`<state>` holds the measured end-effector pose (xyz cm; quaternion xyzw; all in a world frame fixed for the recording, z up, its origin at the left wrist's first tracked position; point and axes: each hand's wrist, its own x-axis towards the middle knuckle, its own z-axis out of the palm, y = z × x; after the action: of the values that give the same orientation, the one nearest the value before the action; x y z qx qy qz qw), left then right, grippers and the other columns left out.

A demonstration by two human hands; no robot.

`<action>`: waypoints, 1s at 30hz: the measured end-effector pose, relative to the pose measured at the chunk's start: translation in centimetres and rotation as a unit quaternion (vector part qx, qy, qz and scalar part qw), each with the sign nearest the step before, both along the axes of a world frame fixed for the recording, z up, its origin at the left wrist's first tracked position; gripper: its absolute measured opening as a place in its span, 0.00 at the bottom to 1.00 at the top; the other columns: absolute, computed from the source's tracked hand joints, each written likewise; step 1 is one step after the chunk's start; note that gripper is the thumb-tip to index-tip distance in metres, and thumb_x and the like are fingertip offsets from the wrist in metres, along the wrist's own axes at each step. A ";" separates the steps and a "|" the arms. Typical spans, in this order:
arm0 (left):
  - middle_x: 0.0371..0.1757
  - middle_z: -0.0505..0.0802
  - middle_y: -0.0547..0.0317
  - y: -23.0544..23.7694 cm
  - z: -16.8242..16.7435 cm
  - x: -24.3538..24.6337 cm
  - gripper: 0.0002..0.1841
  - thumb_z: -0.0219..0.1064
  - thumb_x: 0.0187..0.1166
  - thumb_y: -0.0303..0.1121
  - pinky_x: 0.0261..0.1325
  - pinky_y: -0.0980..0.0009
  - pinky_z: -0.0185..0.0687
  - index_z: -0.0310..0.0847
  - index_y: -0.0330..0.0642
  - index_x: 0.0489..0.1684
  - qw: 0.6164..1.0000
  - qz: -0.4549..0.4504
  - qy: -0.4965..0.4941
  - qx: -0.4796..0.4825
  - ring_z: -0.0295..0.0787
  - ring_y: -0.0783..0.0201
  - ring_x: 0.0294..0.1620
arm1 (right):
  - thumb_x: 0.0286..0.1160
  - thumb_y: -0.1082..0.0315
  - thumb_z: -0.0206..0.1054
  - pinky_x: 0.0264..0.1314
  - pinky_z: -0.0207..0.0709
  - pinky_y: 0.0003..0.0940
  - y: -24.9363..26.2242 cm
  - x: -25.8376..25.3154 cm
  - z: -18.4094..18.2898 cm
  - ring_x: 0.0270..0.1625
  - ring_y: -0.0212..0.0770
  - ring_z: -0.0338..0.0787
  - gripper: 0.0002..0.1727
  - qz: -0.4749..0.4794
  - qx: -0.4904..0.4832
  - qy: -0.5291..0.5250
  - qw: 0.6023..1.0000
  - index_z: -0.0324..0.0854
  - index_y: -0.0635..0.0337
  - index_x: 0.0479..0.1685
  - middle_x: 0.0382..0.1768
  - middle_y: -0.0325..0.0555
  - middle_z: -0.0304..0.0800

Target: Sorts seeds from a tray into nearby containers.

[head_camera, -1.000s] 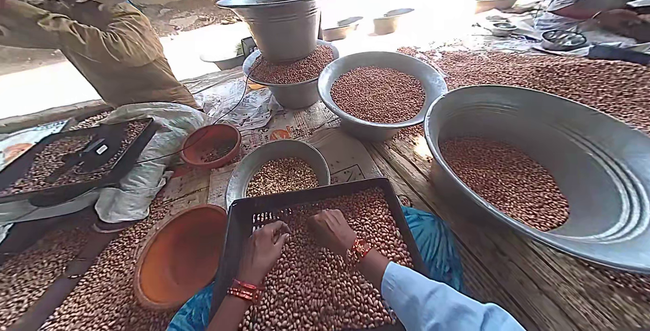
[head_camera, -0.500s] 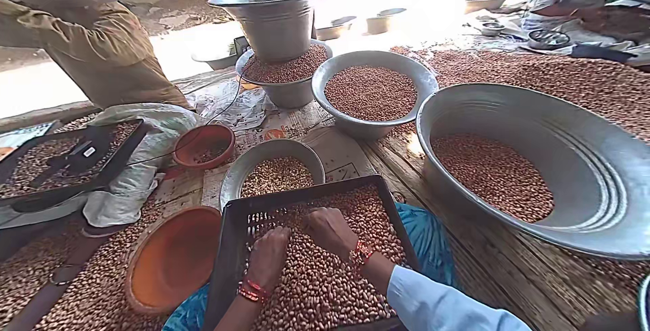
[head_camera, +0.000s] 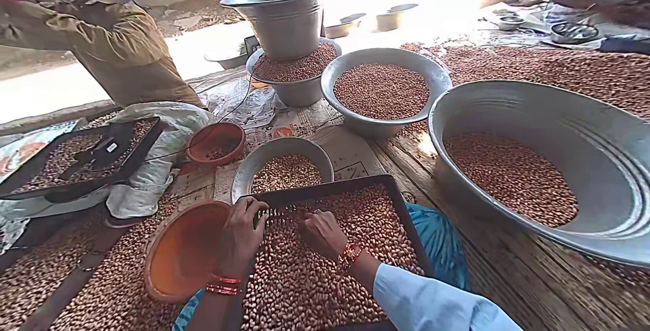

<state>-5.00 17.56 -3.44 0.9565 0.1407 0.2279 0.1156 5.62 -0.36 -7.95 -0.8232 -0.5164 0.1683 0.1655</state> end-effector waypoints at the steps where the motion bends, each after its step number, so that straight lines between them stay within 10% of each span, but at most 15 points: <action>1: 0.53 0.92 0.37 -0.3 -0.9 -0.5 0.08 0.78 0.65 0.23 0.55 0.39 0.85 0.94 0.39 0.40 0.999 -0.005 0.037 -0.006 0.89 0.34 0.56 | 0.87 0.68 0.56 0.52 0.80 0.63 0.1 -0.1 -0.1 0.53 0.64 0.92 0.14 -0.002 -0.007 0.001 1.000 0.87 0.66 0.47 0.49 0.63 0.93; 13: 0.50 0.94 0.41 -1.8 -5.1 -0.9 0.08 0.75 0.68 0.25 0.50 0.46 0.89 0.95 0.39 0.42 0.984 -0.037 0.169 0.048 0.91 0.38 0.56 | 0.82 0.61 0.63 0.55 0.77 0.66 0.9 1.4 2.5 0.57 0.64 0.91 0.15 0.025 -0.117 0.061 0.991 0.87 0.65 0.52 0.50 0.63 0.92; 19: 0.47 0.90 0.40 -0.6 -1.7 -0.9 0.20 0.75 0.68 0.30 0.41 0.50 0.86 0.86 0.34 0.60 0.995 0.012 -0.077 -0.055 0.89 0.47 0.37 | 0.82 0.60 0.65 0.53 0.83 0.52 -1.0 2.9 5.4 0.50 0.49 0.94 0.15 -0.178 0.242 0.081 0.950 0.89 0.55 0.58 0.48 0.49 0.96; 24: 0.39 0.94 0.49 -3.9 -3.3 -3.6 0.06 0.77 0.63 0.30 0.43 0.48 0.90 0.97 0.46 0.35 0.987 -0.110 0.077 -0.089 0.94 0.48 0.41 | 0.84 0.59 0.64 0.56 0.80 0.62 -4.0 1.1 5.4 0.54 0.55 0.94 0.15 -0.073 0.044 0.123 0.989 0.91 0.56 0.55 0.48 0.53 0.96; 30: 0.47 0.93 0.44 -5.7 -5.6 -4.1 0.08 0.78 0.69 0.33 0.50 0.45 0.88 0.97 0.47 0.43 0.960 -0.113 0.245 -0.078 0.90 0.40 0.55 | 0.83 0.60 0.63 0.49 0.79 0.65 -5.0 -3.3 1.9 0.48 0.62 0.93 0.14 -0.008 -0.029 0.131 0.991 0.91 0.59 0.49 0.42 0.58 0.95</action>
<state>-9.11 11.84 -9.01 0.9807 0.0730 -0.0398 0.1772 2.28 -5.34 -6.02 -0.8026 -0.4785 0.2883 0.2092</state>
